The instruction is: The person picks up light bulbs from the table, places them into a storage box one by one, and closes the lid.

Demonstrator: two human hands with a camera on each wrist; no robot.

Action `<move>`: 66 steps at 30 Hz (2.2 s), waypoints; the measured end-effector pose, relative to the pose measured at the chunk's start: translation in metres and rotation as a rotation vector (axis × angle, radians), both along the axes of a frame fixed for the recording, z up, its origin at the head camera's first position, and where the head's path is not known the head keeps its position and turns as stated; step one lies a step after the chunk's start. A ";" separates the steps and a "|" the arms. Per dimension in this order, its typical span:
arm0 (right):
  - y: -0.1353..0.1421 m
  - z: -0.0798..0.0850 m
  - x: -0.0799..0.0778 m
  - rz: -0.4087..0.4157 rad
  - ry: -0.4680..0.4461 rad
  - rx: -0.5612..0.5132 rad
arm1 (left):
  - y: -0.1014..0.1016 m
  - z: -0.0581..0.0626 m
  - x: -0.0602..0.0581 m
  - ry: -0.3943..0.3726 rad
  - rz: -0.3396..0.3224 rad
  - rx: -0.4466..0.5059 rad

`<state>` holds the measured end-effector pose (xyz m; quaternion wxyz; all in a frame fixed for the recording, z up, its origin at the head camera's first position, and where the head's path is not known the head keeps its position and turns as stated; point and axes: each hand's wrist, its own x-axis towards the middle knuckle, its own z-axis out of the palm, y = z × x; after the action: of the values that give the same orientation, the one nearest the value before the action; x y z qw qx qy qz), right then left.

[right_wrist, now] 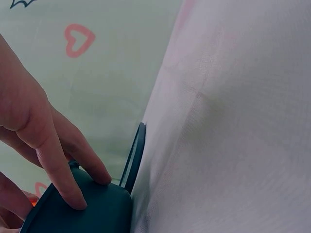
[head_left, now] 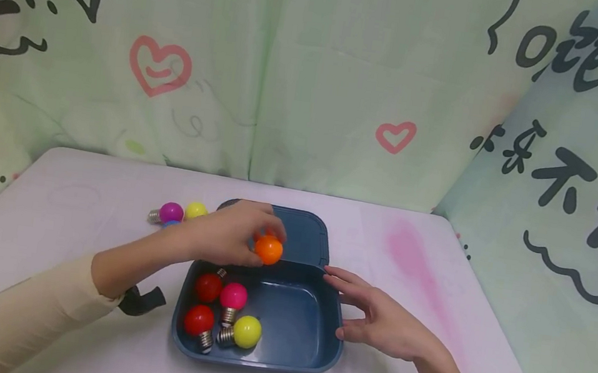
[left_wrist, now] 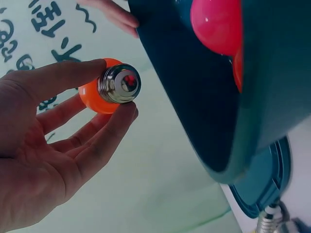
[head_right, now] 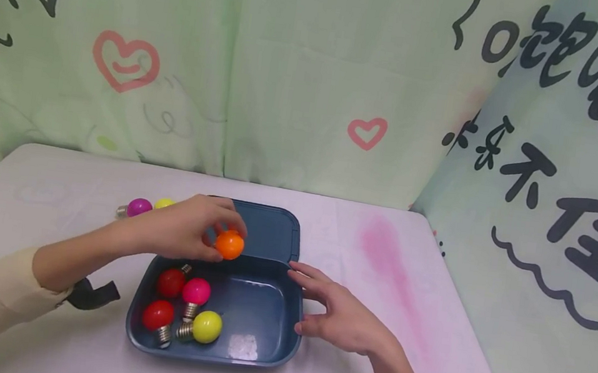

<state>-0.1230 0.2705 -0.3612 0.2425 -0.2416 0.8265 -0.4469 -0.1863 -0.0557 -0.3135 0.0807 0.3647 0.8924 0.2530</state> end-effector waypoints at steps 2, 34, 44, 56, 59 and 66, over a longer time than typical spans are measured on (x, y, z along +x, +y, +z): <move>0.000 0.000 0.000 0.001 -0.004 -0.003 | 0.003 0.000 0.001 -0.010 -0.016 -0.016; 0.000 0.000 -0.001 0.013 0.011 0.006 | 0.032 -0.024 0.013 -0.071 -0.195 -0.202; -0.001 0.001 0.001 -0.005 -0.013 0.003 | 0.041 -0.028 0.012 -0.094 -0.235 -0.268; -0.001 0.002 0.002 -0.015 -0.026 0.002 | 0.049 -0.030 0.015 -0.104 -0.232 -0.347; -0.001 0.002 0.002 -0.014 -0.031 0.003 | 0.050 -0.030 0.016 -0.113 -0.232 -0.367; 0.000 0.002 0.001 -0.008 -0.024 0.006 | 0.053 -0.030 0.016 -0.099 -0.260 -0.398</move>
<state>-0.1216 0.2703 -0.3590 0.2512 -0.2321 0.8260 -0.4481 -0.1704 -0.0025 -0.3440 0.2265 0.4406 0.8652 0.0772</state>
